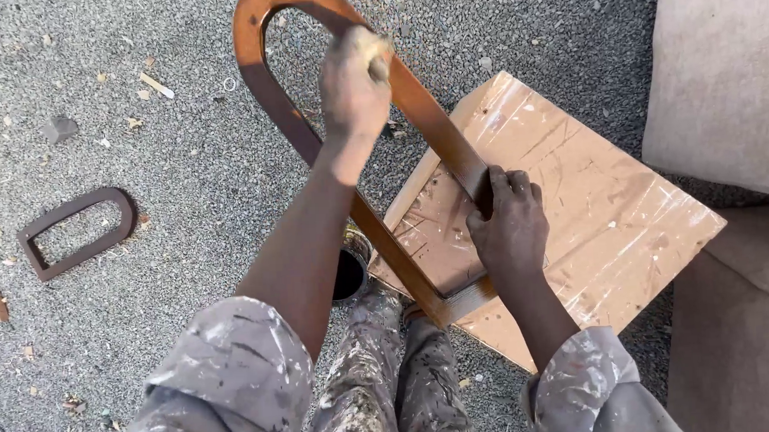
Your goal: Applying dark wood stain to a curved furniture frame component using a rag.
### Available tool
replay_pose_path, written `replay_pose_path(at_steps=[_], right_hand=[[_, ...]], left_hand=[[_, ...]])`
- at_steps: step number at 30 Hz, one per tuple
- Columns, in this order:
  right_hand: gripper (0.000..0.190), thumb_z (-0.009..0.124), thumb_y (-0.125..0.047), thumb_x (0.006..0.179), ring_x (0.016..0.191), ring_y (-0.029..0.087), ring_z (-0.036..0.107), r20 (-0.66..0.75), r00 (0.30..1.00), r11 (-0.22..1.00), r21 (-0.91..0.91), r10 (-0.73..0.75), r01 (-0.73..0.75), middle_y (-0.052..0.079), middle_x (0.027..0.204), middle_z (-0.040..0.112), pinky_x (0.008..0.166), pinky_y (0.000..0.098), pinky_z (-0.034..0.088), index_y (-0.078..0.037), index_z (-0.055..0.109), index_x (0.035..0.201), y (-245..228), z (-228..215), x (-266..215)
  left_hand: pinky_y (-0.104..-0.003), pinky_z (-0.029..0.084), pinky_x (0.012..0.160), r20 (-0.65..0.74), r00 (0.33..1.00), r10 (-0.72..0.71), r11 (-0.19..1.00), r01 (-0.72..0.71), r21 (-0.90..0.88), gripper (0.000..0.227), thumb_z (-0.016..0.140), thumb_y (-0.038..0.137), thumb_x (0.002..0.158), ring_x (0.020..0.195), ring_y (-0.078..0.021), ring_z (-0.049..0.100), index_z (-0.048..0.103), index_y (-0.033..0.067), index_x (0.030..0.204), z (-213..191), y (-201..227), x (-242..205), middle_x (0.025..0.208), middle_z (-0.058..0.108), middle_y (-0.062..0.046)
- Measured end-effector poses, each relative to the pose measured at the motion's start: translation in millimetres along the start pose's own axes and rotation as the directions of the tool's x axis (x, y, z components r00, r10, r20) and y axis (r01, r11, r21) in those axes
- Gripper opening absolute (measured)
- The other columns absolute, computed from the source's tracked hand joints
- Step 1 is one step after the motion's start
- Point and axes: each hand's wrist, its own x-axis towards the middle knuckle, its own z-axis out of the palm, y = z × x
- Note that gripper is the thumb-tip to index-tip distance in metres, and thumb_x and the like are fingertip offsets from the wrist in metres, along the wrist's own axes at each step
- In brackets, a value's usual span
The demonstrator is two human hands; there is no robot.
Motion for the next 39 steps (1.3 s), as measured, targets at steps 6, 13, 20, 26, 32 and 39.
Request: replay_pose_path(at_steps=[6,13,20,26,32,39], right_hand=[[0.065,0.078,-0.012,0.071,0.104,0.040,0.056,-0.018,0.996,0.990,0.105,-0.090,0.091,0.014,0.115,0.062,0.077,0.0529,0.054,-0.011,0.061,0.134,13.6,-5.3,7.1],[0.071,0.078,-0.012,0.071,0.115,0.040,0.048,0.071,0.997,0.999,-0.020,-0.032,0.034,0.015,0.123,0.062,0.094,0.0534,0.046,-0.016,0.063,0.141,22.4,-10.0,7.6],[0.070,0.077,-0.003,0.073,0.101,0.044,0.059,0.089,0.994,0.998,0.030,-0.057,0.054,0.013,0.127,0.060,0.080,0.0515,0.057,-0.011,0.060,0.140,20.1,-19.6,6.5],[0.058,0.090,-0.010,0.062,0.092,0.043,0.071,0.004,1.000,0.999,-0.017,-0.031,0.031,0.010,0.104,0.065,0.073,0.0525,0.065,-0.011,0.072,0.117,19.5,-21.0,6.6],[0.049,0.088,-0.015,0.065,0.090,0.037,0.073,-0.016,0.999,0.999,0.031,0.027,-0.027,0.006,0.099,0.068,0.074,0.0497,0.064,-0.020,0.074,0.111,22.6,-20.3,12.6],[0.052,0.085,-0.024,0.061,0.091,0.036,0.073,0.019,0.998,0.998,0.009,0.057,-0.057,0.005,0.099,0.068,0.077,0.0479,0.062,-0.027,0.073,0.112,34.3,-11.8,13.9]], left_hand=[[-0.041,0.055,0.062,0.557,0.830,-0.003,0.983,0.105,-0.150,0.038,0.058,0.032,0.091,0.074,-0.0254,0.058,0.047,0.0049,0.116,-18.5,97.5,-95.5,0.094,0.054,-0.013],[-0.049,0.057,0.065,0.279,0.953,0.116,0.469,-0.301,0.831,0.016,0.074,0.017,0.080,0.078,-0.0337,0.067,0.076,0.0119,0.094,3.4,-93.0,79.6,0.090,0.068,-0.015],[-0.028,0.059,0.058,0.851,0.385,-0.356,0.314,-0.809,0.498,0.029,0.059,0.028,0.104,0.071,-0.0142,0.059,0.068,0.0176,0.078,30.7,113.1,0.2,0.078,0.066,-0.002],[-0.049,0.040,0.038,0.523,0.746,0.411,0.570,-0.659,0.491,0.007,0.062,0.007,0.069,0.055,-0.0276,0.061,0.068,0.0067,0.065,66.4,8.7,-4.2,0.052,0.057,-0.011],[-0.040,0.032,0.038,0.619,0.761,0.194,0.013,-0.633,0.774,0.015,0.056,0.006,0.075,0.050,-0.0282,0.056,0.067,0.0029,0.066,-30.5,-111.2,114.8,0.048,0.053,-0.016],[-0.059,0.052,0.088,0.597,0.462,-0.656,0.621,-0.118,0.775,0.027,0.057,0.010,0.105,0.092,-0.0398,0.069,0.070,0.0018,0.128,-141.1,-139.0,163.3,0.105,0.072,-0.021]])
